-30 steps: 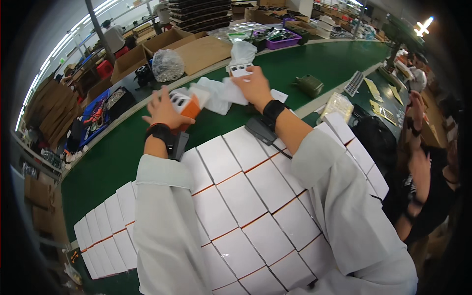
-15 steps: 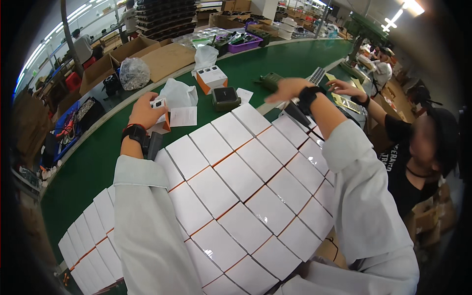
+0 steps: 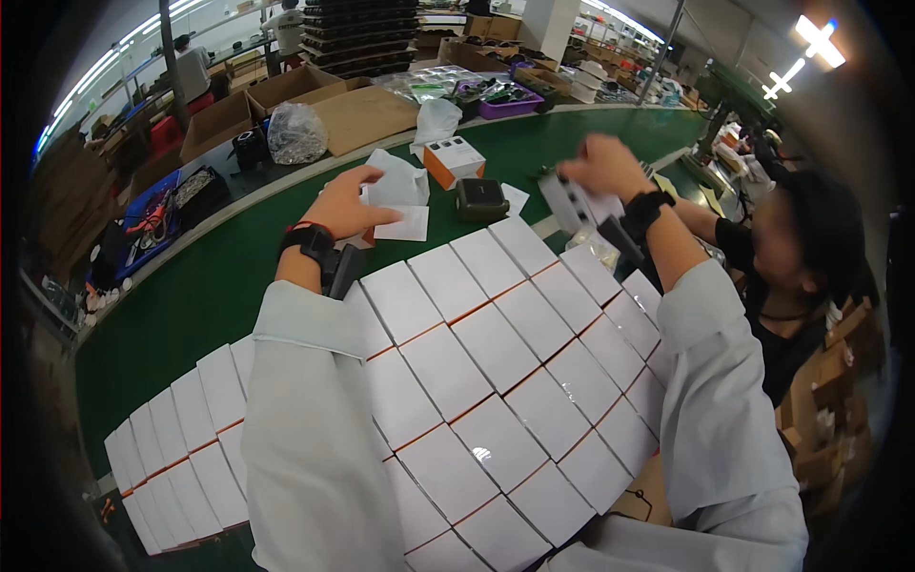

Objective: Packing small electronic components into boxes at a factory assembly line

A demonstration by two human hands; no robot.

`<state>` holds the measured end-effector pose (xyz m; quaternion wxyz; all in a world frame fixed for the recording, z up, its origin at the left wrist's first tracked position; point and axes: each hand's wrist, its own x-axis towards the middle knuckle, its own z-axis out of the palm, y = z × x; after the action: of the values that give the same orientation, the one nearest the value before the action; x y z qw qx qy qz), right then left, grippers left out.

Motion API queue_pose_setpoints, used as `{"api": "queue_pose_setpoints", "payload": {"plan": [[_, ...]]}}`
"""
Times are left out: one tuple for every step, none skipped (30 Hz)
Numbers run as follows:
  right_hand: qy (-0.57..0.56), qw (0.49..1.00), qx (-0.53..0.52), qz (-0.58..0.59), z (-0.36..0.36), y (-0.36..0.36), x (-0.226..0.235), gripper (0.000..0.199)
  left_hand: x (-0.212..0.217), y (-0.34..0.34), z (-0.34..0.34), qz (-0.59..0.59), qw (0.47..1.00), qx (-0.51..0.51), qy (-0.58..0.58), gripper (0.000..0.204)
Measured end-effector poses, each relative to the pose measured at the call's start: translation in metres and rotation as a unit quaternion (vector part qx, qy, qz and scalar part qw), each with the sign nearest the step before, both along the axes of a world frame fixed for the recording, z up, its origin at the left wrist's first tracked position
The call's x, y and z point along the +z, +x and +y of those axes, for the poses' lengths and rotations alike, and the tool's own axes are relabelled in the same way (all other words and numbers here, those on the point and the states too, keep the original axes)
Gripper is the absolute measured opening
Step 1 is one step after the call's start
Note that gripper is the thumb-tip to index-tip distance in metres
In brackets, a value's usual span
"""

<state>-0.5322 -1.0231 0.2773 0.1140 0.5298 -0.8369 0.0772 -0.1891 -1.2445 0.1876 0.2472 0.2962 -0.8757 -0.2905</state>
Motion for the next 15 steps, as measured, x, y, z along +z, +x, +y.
{"api": "queue_pose_setpoints", "payload": {"plan": [[-0.081, 0.997, 0.008, -0.002, -0.014, 0.023, 0.016, 0.06, 0.008, -0.001, 0.011, 0.003, 0.999, -0.033, -0.002, 0.094], [-0.141, 0.989, 0.04, -0.031, -0.024, 0.035, 0.027, 0.06, 0.019, -0.006, 0.023, 0.004, 0.999, -0.035, -0.005, 0.094], [-0.2, 0.975, 0.074, -0.062, -0.039, 0.048, 0.031, 0.06, 0.027, -0.011, 0.033, 0.027, 0.997, -0.061, -0.037, 0.105], [-0.188, 0.969, 0.085, -0.136, -0.056, 0.07, 0.027, 0.061, 0.031, -0.015, 0.04, 0.05, 0.993, -0.086, -0.07, 0.117], [-0.177, 0.956, 0.103, -0.211, -0.075, 0.099, 0.024, 0.062, 0.034, -0.014, 0.045, 0.045, 0.993, -0.078, -0.075, 0.117], [-0.172, 0.944, 0.123, -0.255, -0.091, 0.114, 0.013, 0.06, 0.033, -0.02, 0.049, 0.059, 0.982, -0.085, -0.156, 0.12], [-0.166, 0.926, 0.153, -0.303, -0.107, 0.129, -0.003, 0.059, 0.033, -0.017, 0.05, 0.067, 0.965, -0.084, -0.24, 0.123], [-0.143, 0.912, 0.15, -0.354, -0.118, 0.136, -0.019, 0.06, 0.02, -0.021, 0.044, 0.063, 0.98, -0.031, -0.188, 0.12], [-0.12, 0.895, 0.15, -0.402, -0.125, 0.141, -0.03, 0.062, 0.016, -0.019, 0.038, 0.027, 0.983, -0.015, -0.183, 0.119], [-0.101, 0.843, 0.158, -0.504, -0.129, 0.151, -0.045, 0.062, 0.005, -0.008, 0.029, 0.002, 0.993, -0.004, -0.119, 0.123], [-0.079, 0.783, 0.161, -0.595, -0.129, 0.153, -0.058, 0.063, -0.003, -0.002, 0.021, -0.017, 0.998, 0.004, -0.055, 0.126], [-0.079, 0.769, 0.17, -0.611, -0.128, 0.146, -0.076, 0.059, -0.01, -0.003, 0.016, -0.002, 0.999, -0.033, -0.005, 0.126], [-0.078, 0.752, 0.179, -0.63, -0.122, 0.148, -0.087, 0.055, -0.009, 0.001, 0.018, 0.01, 0.997, -0.067, 0.046, 0.126], [-0.068, 0.651, 0.167, -0.737, -0.121, 0.148, -0.095, 0.044, -0.006, 0.0, 0.019, 0.001, 0.998, -0.054, 0.038, 0.126], [-0.065, 0.649, 0.17, -0.739, -0.126, 0.142, -0.094, 0.044, -0.003, -0.003, 0.02, 0.0, 0.998, -0.05, 0.038, 0.126]]}}
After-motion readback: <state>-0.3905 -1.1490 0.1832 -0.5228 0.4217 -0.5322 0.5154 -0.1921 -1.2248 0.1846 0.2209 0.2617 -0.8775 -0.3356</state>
